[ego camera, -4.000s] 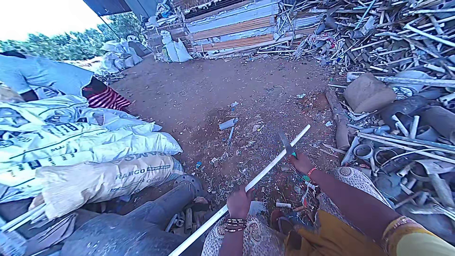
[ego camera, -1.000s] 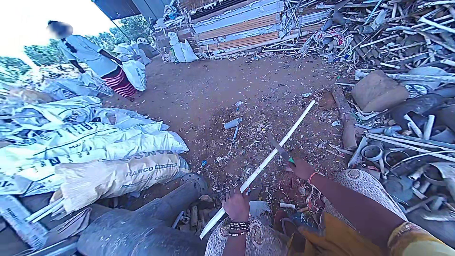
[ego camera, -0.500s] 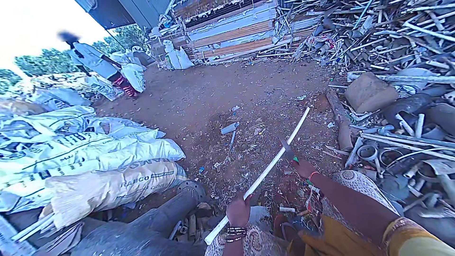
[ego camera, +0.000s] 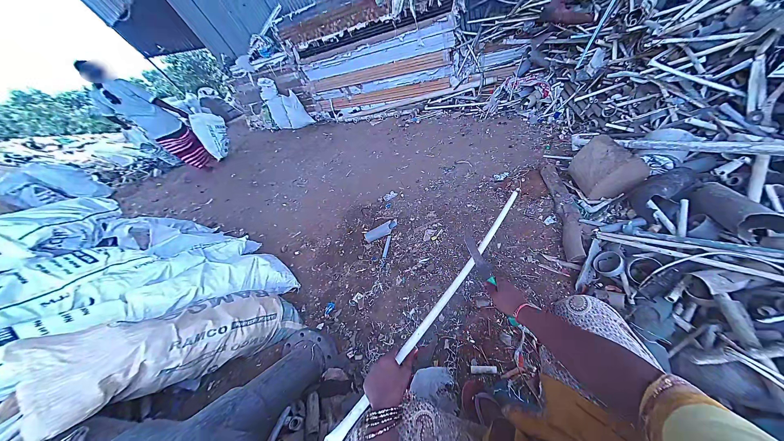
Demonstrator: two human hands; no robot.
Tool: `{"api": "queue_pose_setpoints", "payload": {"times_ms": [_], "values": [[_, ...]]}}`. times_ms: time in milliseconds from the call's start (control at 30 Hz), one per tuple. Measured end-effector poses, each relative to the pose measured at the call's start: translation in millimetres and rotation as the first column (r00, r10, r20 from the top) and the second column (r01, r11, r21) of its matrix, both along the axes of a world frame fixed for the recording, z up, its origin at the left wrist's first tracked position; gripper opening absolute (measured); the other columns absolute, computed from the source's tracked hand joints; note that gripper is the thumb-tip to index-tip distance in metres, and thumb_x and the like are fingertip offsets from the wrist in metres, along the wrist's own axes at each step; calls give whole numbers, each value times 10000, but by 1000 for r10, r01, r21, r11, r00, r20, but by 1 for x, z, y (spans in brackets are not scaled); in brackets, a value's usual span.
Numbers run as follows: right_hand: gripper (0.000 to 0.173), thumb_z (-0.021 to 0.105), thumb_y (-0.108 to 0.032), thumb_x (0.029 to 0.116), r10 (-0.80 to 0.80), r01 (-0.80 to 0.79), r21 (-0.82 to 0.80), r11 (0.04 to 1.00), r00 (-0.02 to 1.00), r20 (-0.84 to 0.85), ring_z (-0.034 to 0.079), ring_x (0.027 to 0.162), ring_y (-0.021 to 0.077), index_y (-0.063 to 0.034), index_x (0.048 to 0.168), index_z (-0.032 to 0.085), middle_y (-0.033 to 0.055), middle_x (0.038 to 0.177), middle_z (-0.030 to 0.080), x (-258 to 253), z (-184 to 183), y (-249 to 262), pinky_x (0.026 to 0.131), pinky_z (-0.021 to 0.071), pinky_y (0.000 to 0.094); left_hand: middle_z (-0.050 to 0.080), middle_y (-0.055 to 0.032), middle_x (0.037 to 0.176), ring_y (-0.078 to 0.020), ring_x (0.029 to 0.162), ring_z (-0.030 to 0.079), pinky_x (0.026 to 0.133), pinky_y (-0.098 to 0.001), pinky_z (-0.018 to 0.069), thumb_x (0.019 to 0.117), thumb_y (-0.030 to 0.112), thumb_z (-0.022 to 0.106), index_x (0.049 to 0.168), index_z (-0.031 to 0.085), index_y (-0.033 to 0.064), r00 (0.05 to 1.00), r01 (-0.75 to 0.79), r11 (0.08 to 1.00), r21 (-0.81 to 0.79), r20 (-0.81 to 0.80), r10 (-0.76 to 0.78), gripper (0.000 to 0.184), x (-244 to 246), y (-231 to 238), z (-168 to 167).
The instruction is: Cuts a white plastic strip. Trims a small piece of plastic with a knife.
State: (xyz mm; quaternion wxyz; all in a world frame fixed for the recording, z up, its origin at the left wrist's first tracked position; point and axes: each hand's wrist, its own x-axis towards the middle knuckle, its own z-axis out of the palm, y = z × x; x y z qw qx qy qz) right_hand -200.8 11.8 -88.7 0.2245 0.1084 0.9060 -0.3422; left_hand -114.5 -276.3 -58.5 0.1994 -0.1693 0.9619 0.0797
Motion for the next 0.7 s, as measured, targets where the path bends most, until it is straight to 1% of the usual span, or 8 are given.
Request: {"api": "queue_pose_setpoints", "payload": {"times_ms": [100,167,233,300,367,467,600,700], "values": [[552,405,-468,1106,398,-395,95,914,917,-19,638,1197,437,-19,1408,518,262,1260,654,25,7,-33,988,488,634,727,-184,1182,-371,1143,687,949,-590,526,991,607,558,1265,695,125,1000,31,999,-29,1,-31,571,-7,3,-4],[560,413,-488,1099,441,-437,128,890,898,-1,636,1201,448,-35,1406,530,261,1262,658,24,7,-36,973,485,655,729,-185,1181,-374,1143,686,947,-599,522,992,598,564,1259,705,133,999,49,998,-50,-2,-49,554,-5,1,-5],[571,396,-487,1104,211,-211,37,977,977,9,629,1217,416,-9,1377,547,260,1277,646,0,5,-9,1012,475,617,726,-201,1178,-387,1144,683,949,-611,513,990,563,595,1247,710,114,998,66,996,-66,-18,-67,531,1,-6,-2],[546,425,-437,1113,-189,179,-234,956,982,-23,641,1034,343,39,1348,550,249,1175,636,-26,1,33,934,492,515,728,-220,1153,-407,1124,687,931,-618,515,972,532,642,1203,724,78,995,85,995,-60,-56,-88,516,9,-12,0],[464,460,-381,1114,-546,449,-564,693,838,-4,639,770,207,6,1362,527,157,1023,627,-37,6,63,704,554,365,736,-231,1104,-420,1077,701,898,-628,522,951,513,679,1147,742,60,986,110,993,-45,-117,-115,498,14,-15,1],[357,427,-262,1130,-747,394,-876,278,662,61,641,726,164,-1,1363,496,121,1005,606,-36,25,88,640,572,316,745,-255,988,-467,995,712,848,-661,519,926,445,726,1067,763,37,962,145,989,4,-234,-140,433,16,-16,2],[297,417,-245,1130,-727,321,-943,87,668,160,640,702,151,-28,1318,496,88,969,609,-32,25,89,619,573,296,729,-293,1032,-511,1056,673,986,-713,411,835,271,809,1023,763,-39,796,176,983,-59,-578,-178,366,15,-29,-14],[276,390,-251,1135,-628,337,-941,-30,726,280,675,674,190,-31,1254,507,113,921,638,-18,29,53,617,603,321,515,-393,1391,-613,1324,456,1050,-821,237,716,113,867,1313,626,-49,614,93,966,-241,-750,-246,663,7,-10,-29]]}}
